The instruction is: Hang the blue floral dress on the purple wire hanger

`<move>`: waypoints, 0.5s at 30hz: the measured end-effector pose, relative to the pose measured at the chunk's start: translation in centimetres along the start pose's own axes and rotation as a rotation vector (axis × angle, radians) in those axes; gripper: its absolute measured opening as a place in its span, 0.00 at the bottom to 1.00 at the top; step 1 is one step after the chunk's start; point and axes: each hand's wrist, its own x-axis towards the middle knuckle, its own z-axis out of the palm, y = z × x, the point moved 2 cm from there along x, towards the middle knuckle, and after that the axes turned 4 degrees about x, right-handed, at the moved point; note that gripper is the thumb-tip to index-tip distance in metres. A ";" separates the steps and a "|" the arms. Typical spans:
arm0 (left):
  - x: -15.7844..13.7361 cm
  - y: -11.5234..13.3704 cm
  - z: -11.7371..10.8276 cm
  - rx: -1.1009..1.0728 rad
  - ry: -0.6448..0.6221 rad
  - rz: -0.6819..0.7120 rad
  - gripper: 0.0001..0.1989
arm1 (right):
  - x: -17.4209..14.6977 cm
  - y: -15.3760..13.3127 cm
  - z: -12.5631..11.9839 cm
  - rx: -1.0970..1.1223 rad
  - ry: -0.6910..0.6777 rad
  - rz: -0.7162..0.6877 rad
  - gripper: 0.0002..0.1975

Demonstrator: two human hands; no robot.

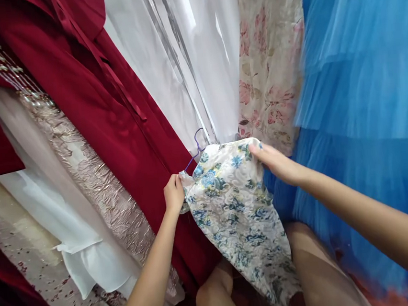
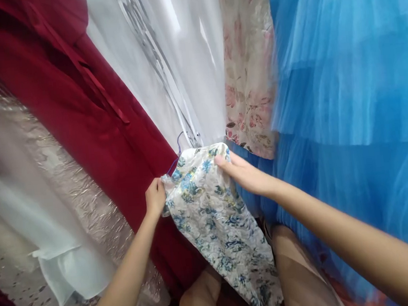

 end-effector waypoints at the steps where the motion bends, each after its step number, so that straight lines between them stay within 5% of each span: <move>1: 0.0 -0.1 0.5 0.003 0.013 -0.016 0.13 | -0.5 -0.4 0.5 0.006 -0.047 -0.001 0.20; 8: -0.2 1.0 3.7 -0.120 -0.055 -0.035 0.13 | 1.5 -1.0 -1.0 -0.049 0.013 -0.083 0.23; 15: -5.2 -0.2 5.1 -0.148 -0.200 -0.163 0.06 | -3.9 -2.0 3.0 -0.094 -0.470 0.048 0.27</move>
